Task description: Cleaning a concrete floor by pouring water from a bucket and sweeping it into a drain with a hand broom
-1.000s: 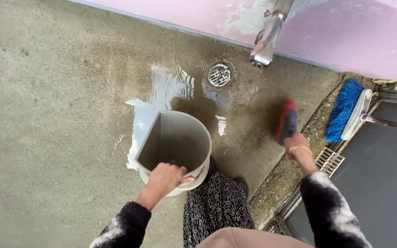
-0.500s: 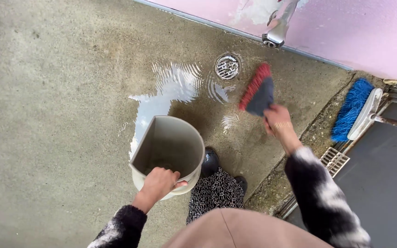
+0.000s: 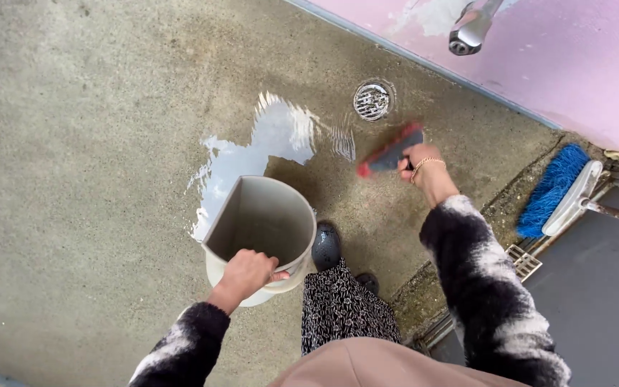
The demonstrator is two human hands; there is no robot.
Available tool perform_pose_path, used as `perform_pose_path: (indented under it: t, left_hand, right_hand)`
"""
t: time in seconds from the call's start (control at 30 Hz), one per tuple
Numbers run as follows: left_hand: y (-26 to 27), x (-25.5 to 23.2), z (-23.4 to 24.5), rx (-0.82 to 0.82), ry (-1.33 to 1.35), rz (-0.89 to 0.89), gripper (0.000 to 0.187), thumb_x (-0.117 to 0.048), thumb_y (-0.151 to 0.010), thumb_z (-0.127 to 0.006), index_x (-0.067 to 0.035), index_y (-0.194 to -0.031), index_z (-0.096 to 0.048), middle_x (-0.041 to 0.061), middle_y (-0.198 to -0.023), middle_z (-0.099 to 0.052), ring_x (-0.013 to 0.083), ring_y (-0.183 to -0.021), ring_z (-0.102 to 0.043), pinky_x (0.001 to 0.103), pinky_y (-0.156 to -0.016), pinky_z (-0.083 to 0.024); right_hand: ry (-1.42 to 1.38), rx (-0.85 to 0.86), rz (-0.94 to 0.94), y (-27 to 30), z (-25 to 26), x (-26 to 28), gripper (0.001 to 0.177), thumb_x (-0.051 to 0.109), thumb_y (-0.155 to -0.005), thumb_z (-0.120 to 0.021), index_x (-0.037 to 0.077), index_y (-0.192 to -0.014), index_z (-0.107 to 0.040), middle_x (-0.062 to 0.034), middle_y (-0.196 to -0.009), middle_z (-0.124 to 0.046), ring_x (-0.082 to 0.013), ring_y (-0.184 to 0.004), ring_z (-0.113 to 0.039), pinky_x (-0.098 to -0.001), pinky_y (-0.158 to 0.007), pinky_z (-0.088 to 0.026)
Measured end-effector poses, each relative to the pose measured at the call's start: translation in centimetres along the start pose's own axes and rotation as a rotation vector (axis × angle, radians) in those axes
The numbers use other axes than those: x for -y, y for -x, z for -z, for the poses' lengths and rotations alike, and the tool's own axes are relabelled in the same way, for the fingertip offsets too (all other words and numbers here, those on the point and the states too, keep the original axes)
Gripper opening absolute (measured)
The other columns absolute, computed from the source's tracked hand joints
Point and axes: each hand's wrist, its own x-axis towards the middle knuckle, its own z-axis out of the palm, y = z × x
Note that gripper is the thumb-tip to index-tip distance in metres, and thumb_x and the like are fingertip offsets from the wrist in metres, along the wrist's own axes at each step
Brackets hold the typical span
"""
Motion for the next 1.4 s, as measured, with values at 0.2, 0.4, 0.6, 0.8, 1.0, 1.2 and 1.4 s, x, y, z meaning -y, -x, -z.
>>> perform_pose_path:
  t: [0.2,0.4,0.6,0.8,1.0,1.2,1.4]
  left_hand:
    - [-1.9,1.5,1.3,0.115,0.060,0.021,0.067,-0.077,-0.091,-0.044,-0.019,-0.082,-0.076,0.012,-0.075,-0.076,0.0347,-0.080,-0.078,0.046,-0.074,-0.060]
    - [-9.5,6.2,-2.0,0.190,0.005,0.124,0.057,-0.074,-0.086,-0.057,-0.022,-0.082,-0.080,0.009,-0.075,-0.077,0.0328,-0.083,-0.078,0.045,-0.077,-0.061]
    - [-16.2,7.7,-2.5,0.355,-0.121,0.171,0.057,-0.076,-0.079,-0.068,-0.021,-0.084,-0.080,0.004,-0.070,-0.073,0.0293,-0.072,-0.075,0.047,-0.065,-0.063]
    - [-19.9,9.1,-3.4,0.379,-0.244,0.092,0.059,-0.079,-0.079,-0.064,-0.021,-0.077,-0.076,0.001,-0.064,-0.071,0.0260,-0.064,-0.073,0.045,-0.060,-0.063]
    - [-21.7,7.4,0.4,0.386,-0.303,0.017,0.059,-0.077,-0.081,-0.063,-0.019,-0.078,-0.074,-0.001,-0.071,-0.073,0.0203,-0.065,-0.071,0.038,-0.056,-0.061]
    - [-21.2,5.5,1.5,0.330,-0.318,0.021,0.053,-0.069,-0.088,-0.065,-0.019,-0.069,-0.065,-0.001,-0.056,-0.061,0.0170,-0.050,-0.060,0.034,-0.045,-0.056]
    - [-18.3,5.8,1.7,0.441,-0.248,0.076,0.042,-0.060,-0.088,-0.072,-0.020,-0.100,-0.079,-0.002,-0.090,-0.078,0.0204,-0.082,-0.075,0.039,-0.063,-0.060]
  right_hand:
    - [0.146,0.099,0.085,15.1,0.7,0.2,0.025,0.021,-0.096,-0.072,0.001,-0.092,-0.057,-0.0096,-0.059,-0.052,-0.0115,-0.039,-0.046,-0.0277,-0.027,-0.038]
    - [0.152,0.206,-0.055,16.4,2.8,-8.1,0.033,0.011,-0.089,-0.077,-0.001,-0.115,-0.060,-0.0192,-0.064,-0.063,-0.0207,-0.040,-0.054,-0.0313,-0.027,-0.045]
    - [0.109,0.246,-0.084,13.0,1.9,-16.1,0.034,0.010,-0.089,-0.077,-0.003,-0.115,-0.060,-0.0189,-0.066,-0.059,-0.0191,-0.040,-0.049,-0.0303,-0.023,-0.037]
    - [0.135,0.175,-0.025,13.8,0.8,-12.2,0.045,0.012,-0.090,-0.076,-0.008,-0.126,-0.056,-0.0190,-0.067,-0.059,-0.0191,-0.041,-0.051,-0.0315,-0.024,-0.041]
    - [0.210,0.137,0.060,13.4,-0.4,-8.2,0.044,0.016,-0.092,-0.075,-0.007,-0.125,-0.058,-0.0173,-0.069,-0.061,-0.0167,-0.040,-0.054,-0.0290,-0.023,-0.041]
    - [0.289,0.104,0.084,15.6,-2.0,-5.2,0.046,0.024,-0.094,-0.073,-0.003,-0.129,-0.058,-0.0142,-0.070,-0.062,-0.0142,-0.042,-0.054,-0.0266,-0.029,-0.047]
    - [0.846,0.052,0.259,19.2,-7.0,-1.4,0.053,0.035,-0.086,-0.081,0.013,-0.132,-0.064,-0.0146,-0.100,-0.076,-0.0328,-0.104,-0.072,-0.0446,-0.092,-0.058]
